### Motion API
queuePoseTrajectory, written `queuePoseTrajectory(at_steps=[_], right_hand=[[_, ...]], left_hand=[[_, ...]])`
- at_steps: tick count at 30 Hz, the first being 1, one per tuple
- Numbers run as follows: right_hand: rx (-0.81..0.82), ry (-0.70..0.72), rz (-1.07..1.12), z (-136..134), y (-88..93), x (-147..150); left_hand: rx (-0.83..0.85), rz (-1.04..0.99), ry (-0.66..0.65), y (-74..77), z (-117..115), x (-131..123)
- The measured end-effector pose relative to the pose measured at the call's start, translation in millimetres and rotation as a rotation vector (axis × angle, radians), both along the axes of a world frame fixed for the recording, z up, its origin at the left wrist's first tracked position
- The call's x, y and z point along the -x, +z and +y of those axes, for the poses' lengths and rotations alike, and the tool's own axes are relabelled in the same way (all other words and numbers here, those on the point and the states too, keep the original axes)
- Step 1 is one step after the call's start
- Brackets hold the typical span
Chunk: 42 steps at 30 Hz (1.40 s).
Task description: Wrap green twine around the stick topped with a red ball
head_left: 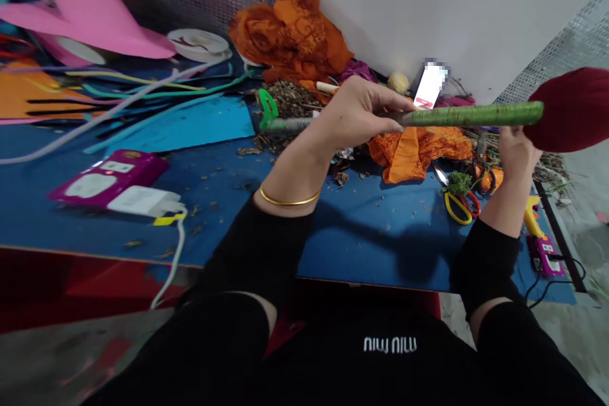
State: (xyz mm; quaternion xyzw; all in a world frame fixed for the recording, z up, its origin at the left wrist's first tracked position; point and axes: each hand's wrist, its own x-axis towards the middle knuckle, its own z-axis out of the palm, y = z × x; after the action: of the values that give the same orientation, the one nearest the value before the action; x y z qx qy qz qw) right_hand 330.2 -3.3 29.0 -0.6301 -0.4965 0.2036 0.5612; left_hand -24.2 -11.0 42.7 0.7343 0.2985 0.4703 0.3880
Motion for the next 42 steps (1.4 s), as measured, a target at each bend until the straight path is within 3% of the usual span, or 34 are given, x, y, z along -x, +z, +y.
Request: queuePoseTrajectory(at_steps=[2,3,5,8,11,15,19,22,25,29,36,42], right_hand=[[-0.098,-0.065,-0.192,-7,3.6,18],[-0.134,-0.03,-0.257,-12,5.9,29],[-0.164,0.198,-0.35,-20,9.5,54],[-0.192,0.58,-0.3,-29,7.4,97],[-0.223,0.71,-0.197,-34,-2.5,130],[-0.234,0.628,-0.296,-44,-5.1,141],[-0.56,0.437,-0.308,-58,3.4,145],[-0.719,0.511,-0.116,-56,-1.8,156],[-0.691,0.597,0.036,-47,-14.2,161],[-0.539,0.49,0.09,-39,-20.4,152],[-0.504,0.403,0.128,-63,-3.9,156],[-0.534,0.401,0.172,-83,6.5,168]], left_hand=[[0.041,-0.049,-0.011,-0.8,-5,-9],[0.054,-0.065,-0.009,-1.5,-6,-12],[0.073,-0.088,-0.004,-2.8,-8,-17],[0.092,-0.128,0.002,-3.5,-8,-20],[0.13,-0.182,0.013,-2.3,-7,-20],[0.142,-0.218,0.062,-1.1,-5,-18],[0.108,-0.194,0.08,-6.0,1,-17],[0.072,-0.184,0.077,-13.0,6,-21],[0.028,-0.161,0.045,-18.4,8,-29],[-0.032,-0.107,0.082,-21.7,6,-36],[-0.089,0.021,0.198,-23.8,-1,-43],[-0.109,-0.008,0.128,-27.1,-1,-45]])
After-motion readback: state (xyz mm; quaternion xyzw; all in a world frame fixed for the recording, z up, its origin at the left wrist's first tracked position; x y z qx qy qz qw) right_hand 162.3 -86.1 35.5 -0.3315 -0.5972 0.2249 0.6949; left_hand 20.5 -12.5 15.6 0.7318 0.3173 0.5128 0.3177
